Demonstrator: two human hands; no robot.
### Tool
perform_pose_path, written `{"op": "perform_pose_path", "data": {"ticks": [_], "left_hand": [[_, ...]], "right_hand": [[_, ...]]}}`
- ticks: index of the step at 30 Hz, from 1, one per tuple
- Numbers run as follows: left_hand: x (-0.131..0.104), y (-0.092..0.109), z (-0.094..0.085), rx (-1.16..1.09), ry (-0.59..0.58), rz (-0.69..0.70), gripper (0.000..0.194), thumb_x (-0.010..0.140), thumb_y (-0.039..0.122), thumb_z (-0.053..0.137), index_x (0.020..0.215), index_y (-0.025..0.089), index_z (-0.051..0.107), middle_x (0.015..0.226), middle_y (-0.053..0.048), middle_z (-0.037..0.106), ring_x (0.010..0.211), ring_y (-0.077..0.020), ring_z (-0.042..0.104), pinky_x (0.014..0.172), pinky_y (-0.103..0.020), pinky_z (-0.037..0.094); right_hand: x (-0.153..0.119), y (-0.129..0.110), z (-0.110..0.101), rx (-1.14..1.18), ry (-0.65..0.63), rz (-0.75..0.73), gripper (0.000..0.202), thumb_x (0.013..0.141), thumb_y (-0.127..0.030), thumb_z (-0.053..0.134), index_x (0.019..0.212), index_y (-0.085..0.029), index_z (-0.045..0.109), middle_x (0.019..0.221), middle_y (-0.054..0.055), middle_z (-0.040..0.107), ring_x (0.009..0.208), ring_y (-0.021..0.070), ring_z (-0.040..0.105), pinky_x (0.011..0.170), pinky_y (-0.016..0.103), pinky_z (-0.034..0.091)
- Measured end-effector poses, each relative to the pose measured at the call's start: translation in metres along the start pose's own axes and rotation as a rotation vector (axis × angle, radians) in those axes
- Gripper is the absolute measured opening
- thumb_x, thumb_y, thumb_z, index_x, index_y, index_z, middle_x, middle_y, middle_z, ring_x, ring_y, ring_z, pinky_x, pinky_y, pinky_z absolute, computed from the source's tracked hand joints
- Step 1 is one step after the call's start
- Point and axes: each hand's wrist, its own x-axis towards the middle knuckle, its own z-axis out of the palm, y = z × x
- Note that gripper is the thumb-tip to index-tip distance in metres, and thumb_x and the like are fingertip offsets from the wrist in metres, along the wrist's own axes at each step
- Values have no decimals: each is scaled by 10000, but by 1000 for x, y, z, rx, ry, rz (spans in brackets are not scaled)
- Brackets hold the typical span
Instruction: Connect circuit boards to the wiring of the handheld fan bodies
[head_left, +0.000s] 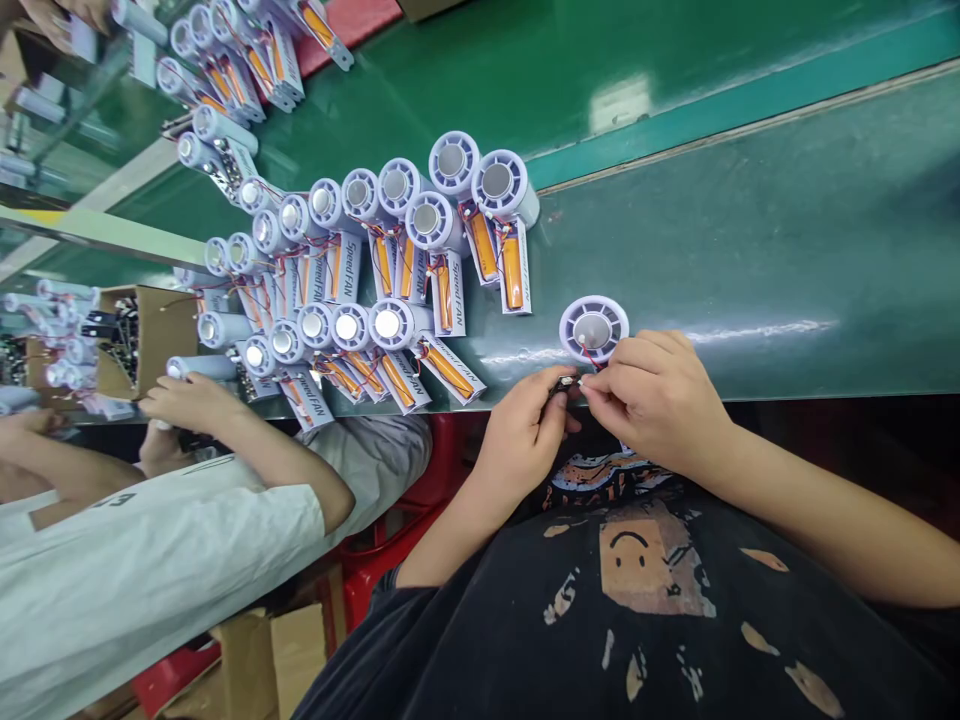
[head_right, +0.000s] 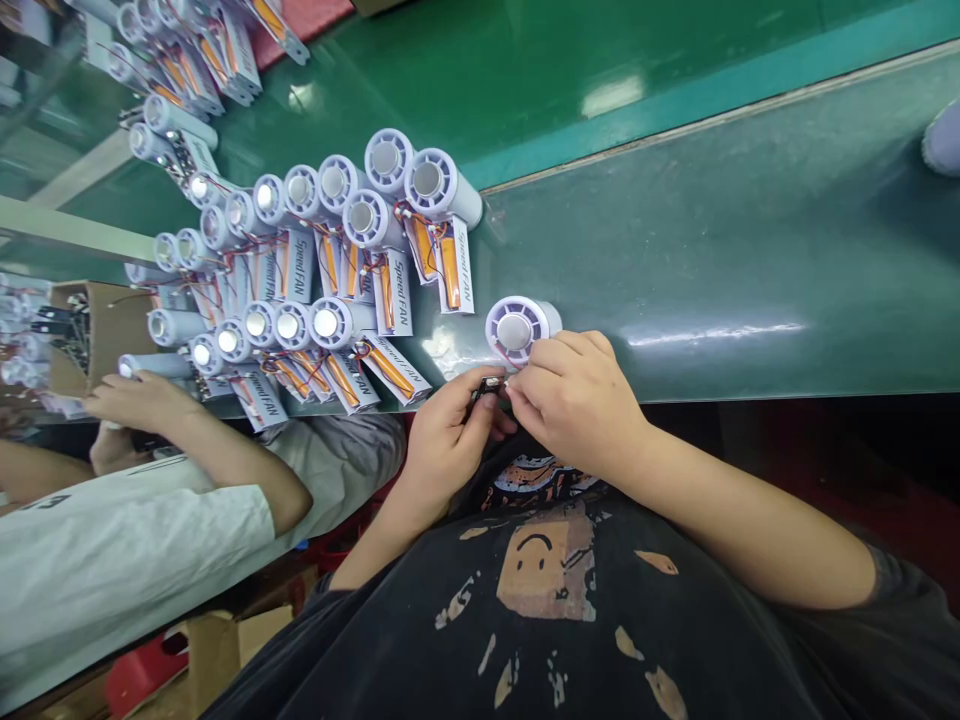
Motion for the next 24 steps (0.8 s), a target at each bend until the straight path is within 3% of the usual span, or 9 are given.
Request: {"op": "perform_pose_path", "data": {"ticks": [5, 10, 17, 22, 24], "left_hand": [[4, 4, -4, 149, -1, 92, 276, 960, 131, 464, 1194, 184, 598, 903, -22, 703, 754, -143, 677, 783, -298, 560], [4, 7, -6, 301, -9, 214, 295, 966, 111, 443, 1226, 160, 572, 982, -54, 710, 903, -168, 669, 834, -302, 549], [0, 10, -1, 332, -7, 251, 325, 979, 124, 433, 1292, 148, 517, 949, -57, 726, 902, -174, 671, 850, -317, 553], [3, 2, 1, 203, -16, 232, 301, 965, 122, 448, 1241, 192, 547, 886, -21, 708, 751, -139, 663, 784, -300, 558], [4, -1, 0, 182, 15, 243, 298, 931, 103, 470, 1193, 203, 570, 969, -35, 710, 829, -152, 674, 819, -321, 560]], "right_hand": [[2, -1, -1, -33, 2, -29, 286, 911, -206, 550, 631, -192, 611, 650, 21, 561, 687, 172, 467, 670, 347, 336], [2, -2, -2, -81, 14, -50, 323, 930, -193, 522, 619, -196, 608, 651, 24, 567, 694, 172, 478, 678, 348, 325], [-1, 6, 2, 55, -17, 21, 280, 955, -244, 537, 702, -212, 653, 687, 15, 605, 717, 171, 514, 680, 348, 332], [-7, 18, -6, 200, 56, 79, 83, 897, -333, 634, 917, -252, 636, 823, 27, 606, 791, 194, 551, 696, 361, 404], [-8, 24, -12, 274, 94, 83, 225, 847, -377, 690, 1024, -268, 605, 903, 44, 612, 829, 207, 561, 720, 376, 436]]}}
